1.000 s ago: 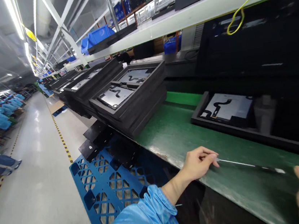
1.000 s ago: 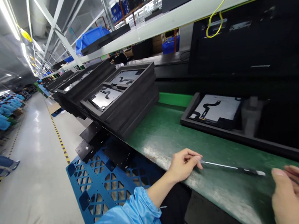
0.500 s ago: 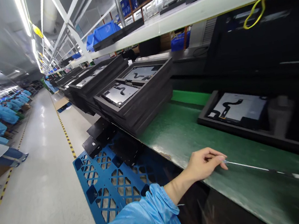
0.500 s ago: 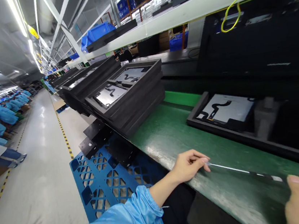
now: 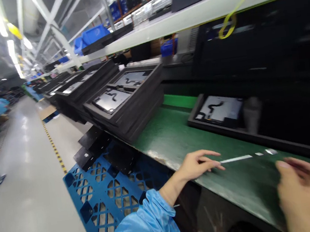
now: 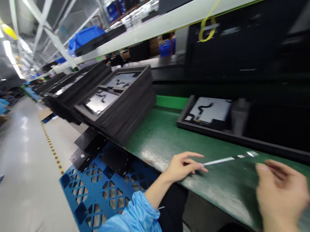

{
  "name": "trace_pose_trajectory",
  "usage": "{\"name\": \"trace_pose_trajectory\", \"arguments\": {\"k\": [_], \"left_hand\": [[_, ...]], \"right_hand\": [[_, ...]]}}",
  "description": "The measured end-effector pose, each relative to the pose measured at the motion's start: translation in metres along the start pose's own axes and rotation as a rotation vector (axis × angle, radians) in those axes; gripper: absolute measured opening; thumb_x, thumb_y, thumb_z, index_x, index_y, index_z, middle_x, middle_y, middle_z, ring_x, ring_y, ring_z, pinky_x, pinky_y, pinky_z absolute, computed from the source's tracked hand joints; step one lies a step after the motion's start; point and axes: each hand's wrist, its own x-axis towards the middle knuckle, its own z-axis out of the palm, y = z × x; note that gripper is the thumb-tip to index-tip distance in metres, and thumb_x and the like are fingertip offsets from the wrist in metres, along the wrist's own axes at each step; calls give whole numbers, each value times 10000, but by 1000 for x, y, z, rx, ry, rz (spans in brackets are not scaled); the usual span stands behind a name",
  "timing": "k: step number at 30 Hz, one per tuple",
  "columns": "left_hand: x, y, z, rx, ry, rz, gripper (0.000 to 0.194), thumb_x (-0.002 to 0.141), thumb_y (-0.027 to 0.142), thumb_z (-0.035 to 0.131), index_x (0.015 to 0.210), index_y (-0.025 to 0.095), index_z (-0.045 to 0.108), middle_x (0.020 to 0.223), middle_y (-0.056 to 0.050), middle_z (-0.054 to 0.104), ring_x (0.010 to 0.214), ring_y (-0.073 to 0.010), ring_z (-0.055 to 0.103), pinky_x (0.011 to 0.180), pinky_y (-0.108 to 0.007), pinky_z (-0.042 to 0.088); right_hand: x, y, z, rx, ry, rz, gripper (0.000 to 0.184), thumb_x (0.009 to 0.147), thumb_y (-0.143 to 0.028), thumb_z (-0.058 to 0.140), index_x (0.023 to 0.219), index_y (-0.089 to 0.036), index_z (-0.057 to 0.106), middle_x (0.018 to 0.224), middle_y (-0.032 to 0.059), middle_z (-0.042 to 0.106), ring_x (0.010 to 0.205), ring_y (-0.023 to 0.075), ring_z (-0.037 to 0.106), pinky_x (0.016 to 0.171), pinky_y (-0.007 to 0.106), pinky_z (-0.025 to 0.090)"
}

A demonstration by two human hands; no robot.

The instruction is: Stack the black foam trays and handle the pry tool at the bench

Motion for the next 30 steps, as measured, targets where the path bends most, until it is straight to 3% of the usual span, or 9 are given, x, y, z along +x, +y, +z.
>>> {"name": "trace_pose_trajectory", "arguments": {"k": [2,4,7,12,15,18,22,26,30], "left_hand": [[-1,4,1,25,20,-16,757,834,619,899,1379,112,756,941,-162,868,699,-152,671,683,-267,519],[-1,8,2,71,51,-11,713,873,609,859,1384,125,745,960,-151,875,679,-144,667,680,-260,515],[2,7,1,139,35,-16,702,901,581,831,1425,132,706,983,-138,879,681,-155,682,684,-268,531],[1,0,3,302,-53,43,572,996,545,733,1446,193,701,1045,-82,885,958,-227,807,881,-321,589],[-2,2,3,373,-148,54,482,1008,523,728,1388,227,751,1062,-47,885,1025,-240,823,972,-341,593],[-3,6,2,327,-253,7,426,989,518,759,1284,214,801,1062,-56,884,1042,-254,831,1010,-354,599],[-1,6,2,243,-242,-34,430,963,531,786,1215,183,806,987,-83,879,966,-252,830,927,-345,613],[0,3,5,243,-35,54,402,1024,574,685,1069,189,793,868,-53,835,786,-176,747,778,-284,572],[-5,1,6,206,157,90,485,1051,629,619,806,213,661,551,43,601,524,-116,528,579,-243,421]], "right_hand": [[-5,-9,-1,-13,-17,-83,487,721,-599,834,1067,-260,779,1157,219,783,1056,398,753,1014,635,560],[-8,-15,-2,-23,-81,-80,513,772,-633,777,1084,-226,753,1115,188,780,997,333,739,988,567,577],[-9,-17,-2,-43,-198,-125,535,878,-635,716,1182,-194,719,1210,168,748,1100,310,719,1014,521,578],[-37,-26,-2,-287,-480,-343,397,1014,-569,674,1246,-258,759,1313,115,740,1249,310,661,1139,517,498],[-63,-32,-2,-268,-625,-250,387,1027,-572,691,1287,-298,779,1186,62,776,1124,265,687,1061,445,528],[-73,-34,-6,-22,-735,-19,422,1012,-603,706,1216,-246,803,912,27,764,856,201,684,839,335,555],[-58,-31,-19,119,-706,120,439,923,-624,791,964,-189,835,806,26,729,681,145,591,645,275,480],[-43,-27,-30,289,-567,236,403,860,-571,857,1002,-195,830,794,19,723,661,128,606,623,257,463],[-49,-25,-33,303,-465,210,364,846,-523,884,1013,-208,810,904,53,790,758,157,705,679,268,518]]}}
